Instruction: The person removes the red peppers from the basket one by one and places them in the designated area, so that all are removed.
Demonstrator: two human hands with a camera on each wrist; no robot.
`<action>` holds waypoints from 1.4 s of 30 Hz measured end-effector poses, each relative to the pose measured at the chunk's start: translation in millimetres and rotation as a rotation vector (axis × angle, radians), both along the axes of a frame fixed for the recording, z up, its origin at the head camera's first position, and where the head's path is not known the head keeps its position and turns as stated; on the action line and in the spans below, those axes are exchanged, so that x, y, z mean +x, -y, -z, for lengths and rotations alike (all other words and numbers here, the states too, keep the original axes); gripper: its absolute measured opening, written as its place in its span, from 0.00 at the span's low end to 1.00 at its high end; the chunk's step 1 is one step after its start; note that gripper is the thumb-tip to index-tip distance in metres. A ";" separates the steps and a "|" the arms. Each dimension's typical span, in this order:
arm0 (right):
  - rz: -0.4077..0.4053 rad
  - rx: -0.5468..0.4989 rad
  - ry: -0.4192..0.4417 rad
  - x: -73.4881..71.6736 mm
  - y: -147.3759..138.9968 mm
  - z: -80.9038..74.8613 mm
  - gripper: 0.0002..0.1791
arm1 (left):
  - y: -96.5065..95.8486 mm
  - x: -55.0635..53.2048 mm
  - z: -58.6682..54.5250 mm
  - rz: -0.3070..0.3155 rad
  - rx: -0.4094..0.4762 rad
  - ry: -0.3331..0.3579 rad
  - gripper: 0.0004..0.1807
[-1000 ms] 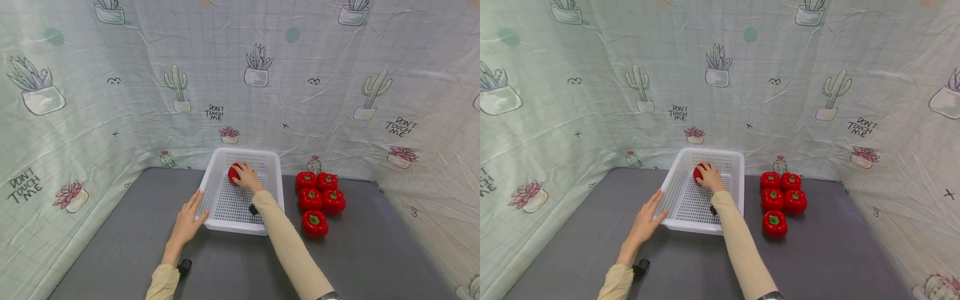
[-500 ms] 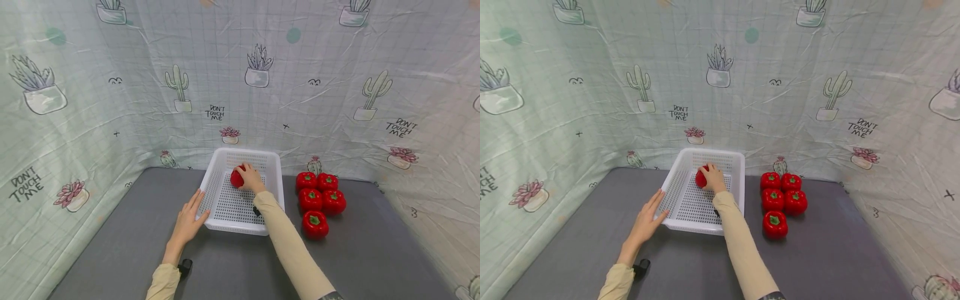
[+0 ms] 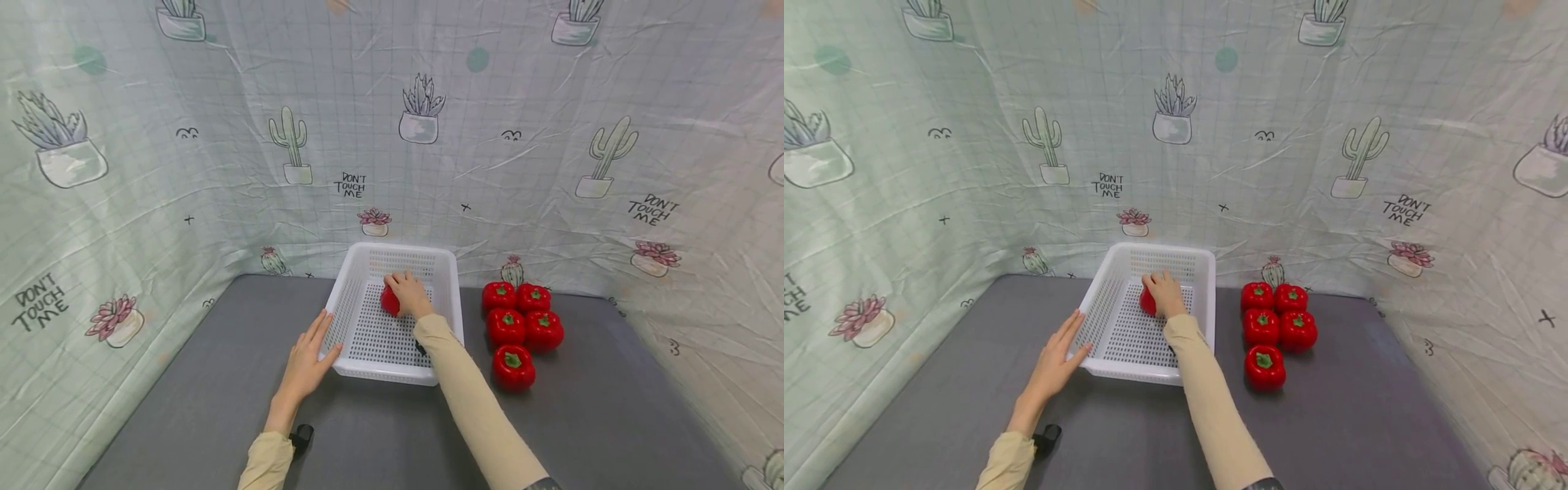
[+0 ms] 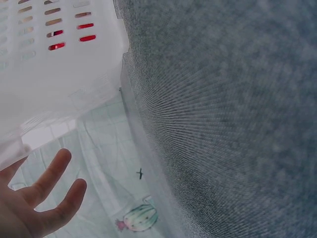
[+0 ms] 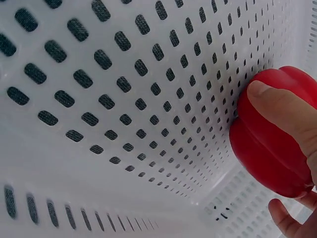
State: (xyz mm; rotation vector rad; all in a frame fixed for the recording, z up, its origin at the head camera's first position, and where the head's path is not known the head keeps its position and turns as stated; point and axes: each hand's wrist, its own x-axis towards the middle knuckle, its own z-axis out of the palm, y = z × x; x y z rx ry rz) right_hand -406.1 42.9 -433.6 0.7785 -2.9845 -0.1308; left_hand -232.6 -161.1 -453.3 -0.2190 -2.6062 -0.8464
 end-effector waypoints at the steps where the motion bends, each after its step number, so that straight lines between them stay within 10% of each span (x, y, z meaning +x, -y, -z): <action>1: -0.001 0.005 0.001 0.1 -0.5 0.2 0.45 | -0.1 0.1 0.3 0.001 0.000 0.001 0.32; 42: -0.046 -0.006 -0.028 7.7 -6.8 -12.5 0.49 | 0.4 -1.4 2.6 0.014 0.021 -0.029 0.31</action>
